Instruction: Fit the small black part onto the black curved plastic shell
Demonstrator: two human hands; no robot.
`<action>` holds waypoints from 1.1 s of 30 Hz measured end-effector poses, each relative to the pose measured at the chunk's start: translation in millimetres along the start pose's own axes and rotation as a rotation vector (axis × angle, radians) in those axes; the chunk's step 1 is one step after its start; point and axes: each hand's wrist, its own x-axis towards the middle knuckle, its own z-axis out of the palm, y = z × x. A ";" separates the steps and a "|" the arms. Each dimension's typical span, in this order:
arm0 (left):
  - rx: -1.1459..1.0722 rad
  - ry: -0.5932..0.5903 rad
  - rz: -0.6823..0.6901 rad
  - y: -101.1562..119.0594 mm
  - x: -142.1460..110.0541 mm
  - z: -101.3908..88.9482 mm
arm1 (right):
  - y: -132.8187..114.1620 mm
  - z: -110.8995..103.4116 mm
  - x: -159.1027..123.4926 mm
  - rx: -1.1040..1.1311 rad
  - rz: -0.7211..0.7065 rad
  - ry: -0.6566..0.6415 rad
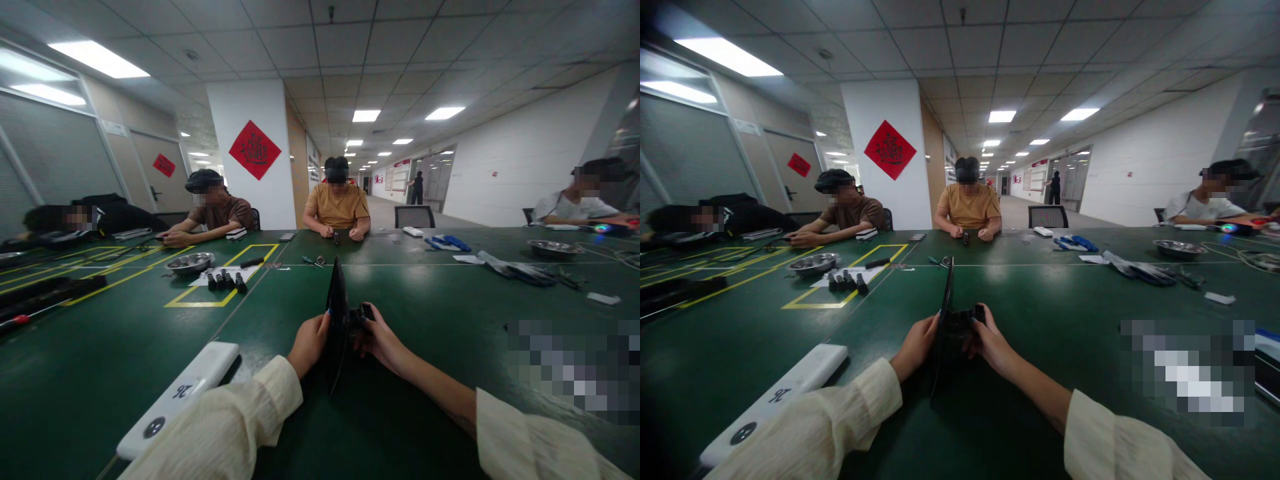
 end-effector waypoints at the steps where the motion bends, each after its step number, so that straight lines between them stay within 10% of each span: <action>1: 0.000 0.011 0.006 -0.4 0.1 0.1 | -0.2 0.2 -0.2 -0.001 0.000 -0.002; 33: 0.129 0.077 -0.009 0.8 -1.5 -1.9 | 0.7 -0.3 1.4 -0.005 -0.012 -0.009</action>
